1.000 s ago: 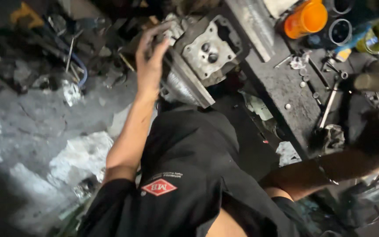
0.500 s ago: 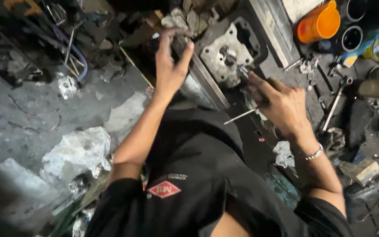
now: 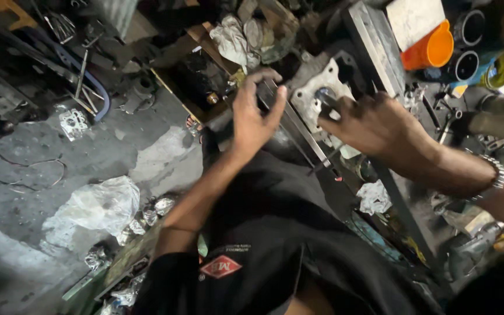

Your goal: The person secures a metal engine component in a bench vise and uses a ratchet to tighten bolts. They repeatedly adjust the part and the vise, then remove and reinsert bolts while handling the component by hand.

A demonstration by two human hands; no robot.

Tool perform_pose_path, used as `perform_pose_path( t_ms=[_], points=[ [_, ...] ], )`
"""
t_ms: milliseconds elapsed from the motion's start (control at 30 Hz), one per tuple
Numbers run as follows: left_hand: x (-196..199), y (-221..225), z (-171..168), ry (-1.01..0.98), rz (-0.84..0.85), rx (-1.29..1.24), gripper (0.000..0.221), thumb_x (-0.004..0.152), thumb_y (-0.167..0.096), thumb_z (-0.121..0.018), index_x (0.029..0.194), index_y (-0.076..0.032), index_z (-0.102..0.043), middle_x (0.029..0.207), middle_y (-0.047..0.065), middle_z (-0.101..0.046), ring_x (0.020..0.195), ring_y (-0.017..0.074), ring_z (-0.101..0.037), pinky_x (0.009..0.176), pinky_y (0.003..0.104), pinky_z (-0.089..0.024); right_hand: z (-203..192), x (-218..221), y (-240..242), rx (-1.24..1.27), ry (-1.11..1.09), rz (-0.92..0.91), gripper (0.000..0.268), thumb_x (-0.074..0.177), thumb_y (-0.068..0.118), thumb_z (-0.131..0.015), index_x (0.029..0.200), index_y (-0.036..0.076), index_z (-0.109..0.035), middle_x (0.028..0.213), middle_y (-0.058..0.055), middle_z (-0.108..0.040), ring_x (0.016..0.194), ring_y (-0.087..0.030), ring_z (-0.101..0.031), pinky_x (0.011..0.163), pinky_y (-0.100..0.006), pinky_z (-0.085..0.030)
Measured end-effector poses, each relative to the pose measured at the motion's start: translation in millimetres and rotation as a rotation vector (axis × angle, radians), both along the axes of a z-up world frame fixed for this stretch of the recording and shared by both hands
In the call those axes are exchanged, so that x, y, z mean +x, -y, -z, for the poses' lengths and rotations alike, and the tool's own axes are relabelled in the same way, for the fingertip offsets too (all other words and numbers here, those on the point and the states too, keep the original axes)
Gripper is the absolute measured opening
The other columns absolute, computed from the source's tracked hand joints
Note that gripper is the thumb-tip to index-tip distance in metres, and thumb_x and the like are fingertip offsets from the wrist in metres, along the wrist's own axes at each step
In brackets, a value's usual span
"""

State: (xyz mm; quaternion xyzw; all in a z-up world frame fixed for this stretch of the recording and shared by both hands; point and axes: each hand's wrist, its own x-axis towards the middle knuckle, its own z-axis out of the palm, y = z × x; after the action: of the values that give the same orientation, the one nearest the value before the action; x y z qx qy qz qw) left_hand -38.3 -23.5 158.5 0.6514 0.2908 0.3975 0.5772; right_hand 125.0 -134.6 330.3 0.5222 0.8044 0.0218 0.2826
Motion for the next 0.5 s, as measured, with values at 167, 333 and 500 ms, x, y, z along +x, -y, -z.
perform_pose_path(
  t_ms=[167, 333, 500],
  points=[
    [-3, -4, -3, 0.020, 0.004, 0.004, 0.028, 0.095, -0.009, -0.076, 0.117, -0.005, -0.060, 0.117, 0.013, -0.068, 0.111, 0.0284, -0.068, 0.102, 0.038, -0.054, 21, 10, -8, -0.128, -0.089, 0.034, 0.034, 0.084, 0.017, -0.065, 0.117, 0.014, -0.060, 0.114, -0.017, -0.067, 0.059, -0.016, -0.065, 0.046, -0.029, -0.052],
    [-2, -18, -1, 0.046, 0.098, -0.092, 0.031, 0.093, -0.009, -0.077, 0.118, -0.004, -0.059, 0.118, 0.013, -0.067, 0.111, 0.0291, -0.068, 0.100, 0.039, -0.055, 45, 18, -18, -0.289, -0.284, 0.066, 0.015, 0.090, 0.011, -0.067, 0.103, 0.006, -0.062, 0.104, -0.019, -0.067, 0.058, -0.015, -0.067, 0.036, -0.028, -0.048],
    [-3, -21, 0, 0.079, 0.068, -0.051, 0.030, 0.093, -0.009, -0.078, 0.117, -0.005, -0.060, 0.117, 0.012, -0.068, 0.109, 0.0284, -0.069, 0.098, 0.038, -0.056, 33, 14, -10, -0.099, -0.775, 0.684, 0.024, 0.083, 0.012, -0.055, 0.105, 0.006, -0.060, 0.097, -0.014, -0.068, 0.063, -0.014, -0.065, 0.043, -0.028, -0.051]
  ],
)
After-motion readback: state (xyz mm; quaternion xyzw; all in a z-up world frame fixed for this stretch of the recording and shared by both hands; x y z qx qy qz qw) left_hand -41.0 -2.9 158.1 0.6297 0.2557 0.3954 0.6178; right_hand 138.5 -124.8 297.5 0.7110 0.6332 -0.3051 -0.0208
